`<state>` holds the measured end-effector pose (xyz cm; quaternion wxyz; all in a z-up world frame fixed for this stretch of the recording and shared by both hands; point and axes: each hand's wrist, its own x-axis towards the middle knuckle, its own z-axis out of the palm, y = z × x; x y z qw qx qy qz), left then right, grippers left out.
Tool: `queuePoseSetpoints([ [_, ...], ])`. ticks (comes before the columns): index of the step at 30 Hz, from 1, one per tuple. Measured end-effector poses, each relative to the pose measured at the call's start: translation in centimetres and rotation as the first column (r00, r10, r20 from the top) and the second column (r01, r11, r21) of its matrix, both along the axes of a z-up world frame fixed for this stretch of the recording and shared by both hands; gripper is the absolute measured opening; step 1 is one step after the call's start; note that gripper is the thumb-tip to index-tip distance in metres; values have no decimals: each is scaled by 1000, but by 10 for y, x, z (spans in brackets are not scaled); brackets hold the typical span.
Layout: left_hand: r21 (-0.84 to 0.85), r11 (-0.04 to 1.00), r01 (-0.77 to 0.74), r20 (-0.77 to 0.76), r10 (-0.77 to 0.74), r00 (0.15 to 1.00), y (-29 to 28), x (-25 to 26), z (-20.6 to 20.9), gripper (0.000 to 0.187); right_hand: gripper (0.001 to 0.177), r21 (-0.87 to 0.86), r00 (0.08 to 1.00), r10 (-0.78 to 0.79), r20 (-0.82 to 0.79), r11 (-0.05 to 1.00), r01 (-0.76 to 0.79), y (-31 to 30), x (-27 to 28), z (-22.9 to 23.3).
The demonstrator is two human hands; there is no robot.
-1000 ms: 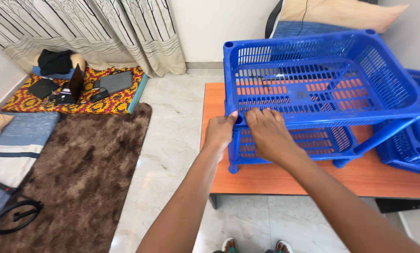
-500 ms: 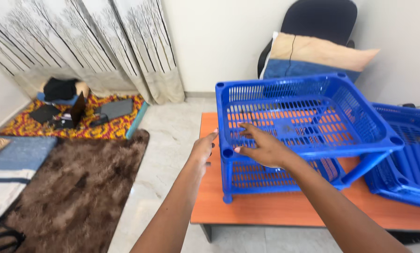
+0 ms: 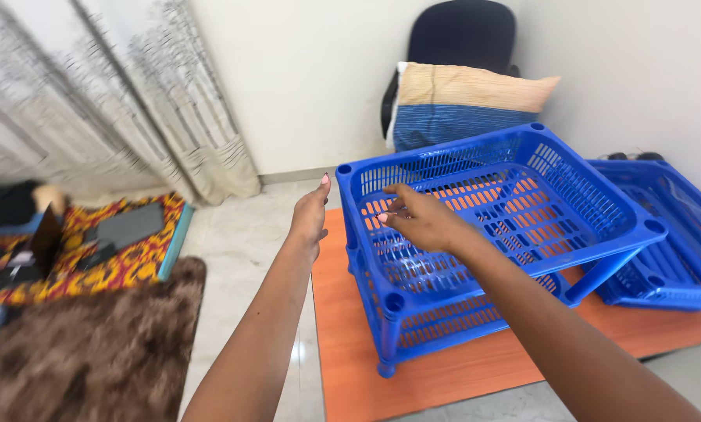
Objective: The person assembles a blue plastic storage rack by inserting vertical poles into the corners of stacked baskets. They place each basket onto the poles, align the holes, and secure the structure layer by layer until a three-tier rack is formed.
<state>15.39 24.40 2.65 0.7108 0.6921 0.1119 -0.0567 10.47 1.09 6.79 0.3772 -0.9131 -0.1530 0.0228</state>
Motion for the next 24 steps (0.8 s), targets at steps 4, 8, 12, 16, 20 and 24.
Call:
queuePoseSetpoints([
  [4, -3, 984, 177, 25, -176, 984, 19, 40, 3, 94, 69, -77, 992, -122, -42, 990, 119, 29, 15, 17],
  [8, 7, 950, 313, 38, -313, 949, 32, 71, -3, 94, 84, -151, 974, -205, 91, 964, 217, 66, 19, 15],
  [12, 62, 869, 491, -11, -491, 871, 31, 105, -16, 97, 105, -263, 933, -311, 180, 899, 351, 95, 24, 5],
  [16, -46, 798, 601, -85, -603, 793, 19, 123, -38, 86, 106, -365, 885, -462, 64, 814, 452, 116, 27, -5],
  [20, -197, 758, 622, -21, -637, 770, 8, 131, -47, 77, 85, -325, 869, -493, 37, 816, 478, 131, 26, -10],
  [24, -138, 763, 631, -121, -646, 754, -2, 139, -43, 74, 83, -296, 862, -506, 16, 821, 488, 134, 25, -10],
])
